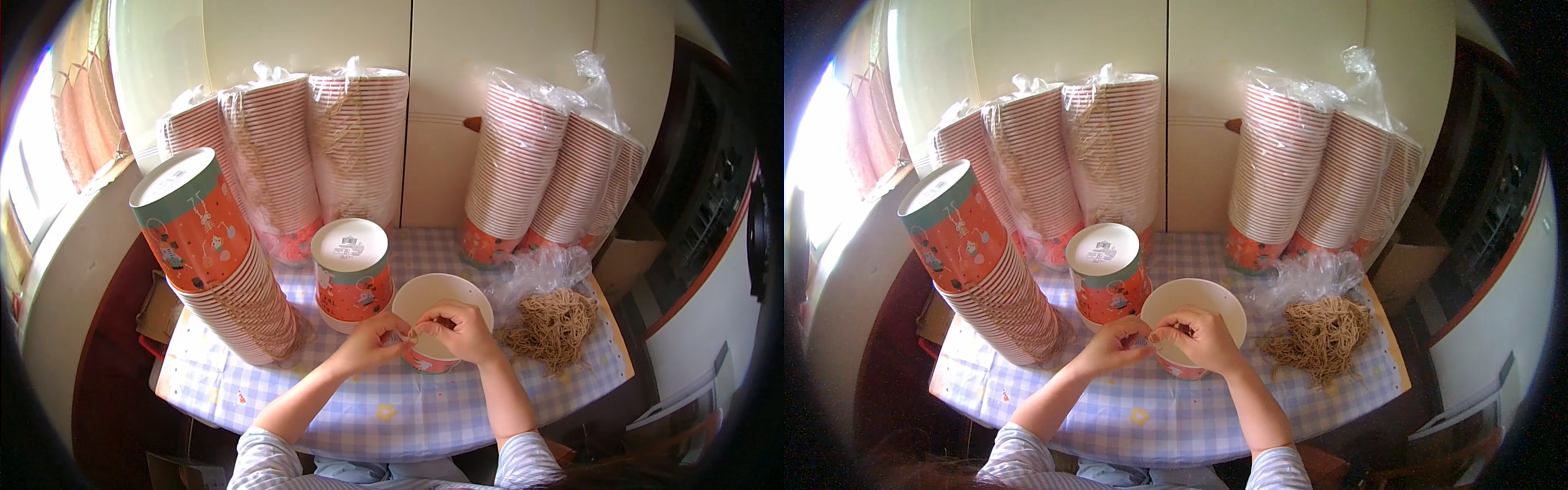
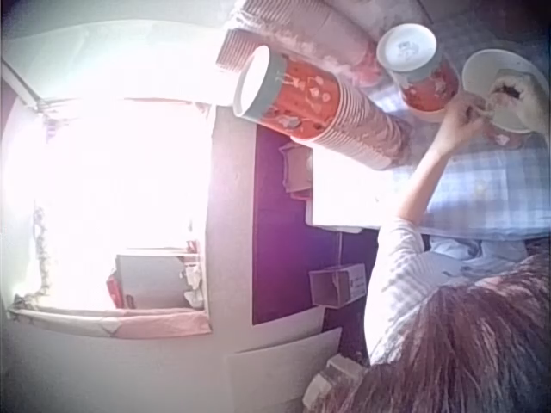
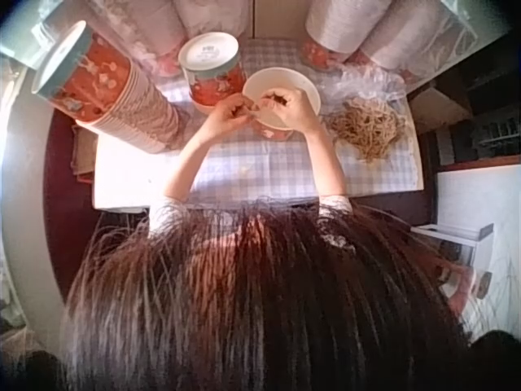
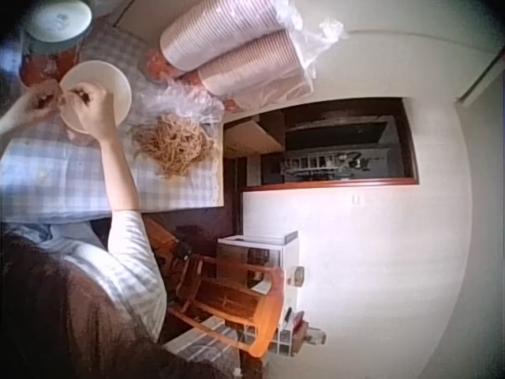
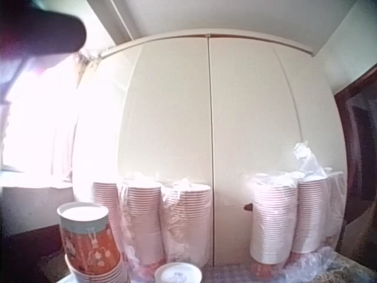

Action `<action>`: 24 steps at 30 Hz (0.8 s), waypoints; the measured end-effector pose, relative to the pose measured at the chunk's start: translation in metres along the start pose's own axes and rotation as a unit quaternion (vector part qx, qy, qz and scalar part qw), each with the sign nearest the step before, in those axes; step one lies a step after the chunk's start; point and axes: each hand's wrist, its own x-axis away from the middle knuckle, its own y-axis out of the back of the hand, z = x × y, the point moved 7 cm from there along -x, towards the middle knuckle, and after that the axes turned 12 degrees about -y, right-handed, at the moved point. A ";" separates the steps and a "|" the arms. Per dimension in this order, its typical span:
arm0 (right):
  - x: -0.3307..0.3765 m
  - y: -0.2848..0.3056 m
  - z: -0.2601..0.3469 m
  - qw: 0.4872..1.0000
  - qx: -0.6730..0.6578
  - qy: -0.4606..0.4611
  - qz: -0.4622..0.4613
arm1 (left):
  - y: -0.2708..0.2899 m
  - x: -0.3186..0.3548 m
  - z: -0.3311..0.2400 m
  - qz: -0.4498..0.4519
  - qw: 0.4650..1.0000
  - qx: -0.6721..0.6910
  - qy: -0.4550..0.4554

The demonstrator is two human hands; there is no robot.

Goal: Attaching pre-cut strings to paper buckets to create handles in a manufacturing environment.

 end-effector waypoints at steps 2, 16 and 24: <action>0.000 0.000 0.000 1.000 -0.004 -0.001 0.002 | 0.001 0.000 -0.002 -0.003 1.000 -0.023 -0.012; -0.001 -0.012 -0.016 0.997 0.061 -0.028 0.047 | 0.005 0.004 -0.003 -0.075 0.945 0.306 0.089; -0.001 -0.014 -0.019 0.995 0.075 -0.031 0.059 | 0.014 0.008 0.009 -0.109 0.936 0.314 0.114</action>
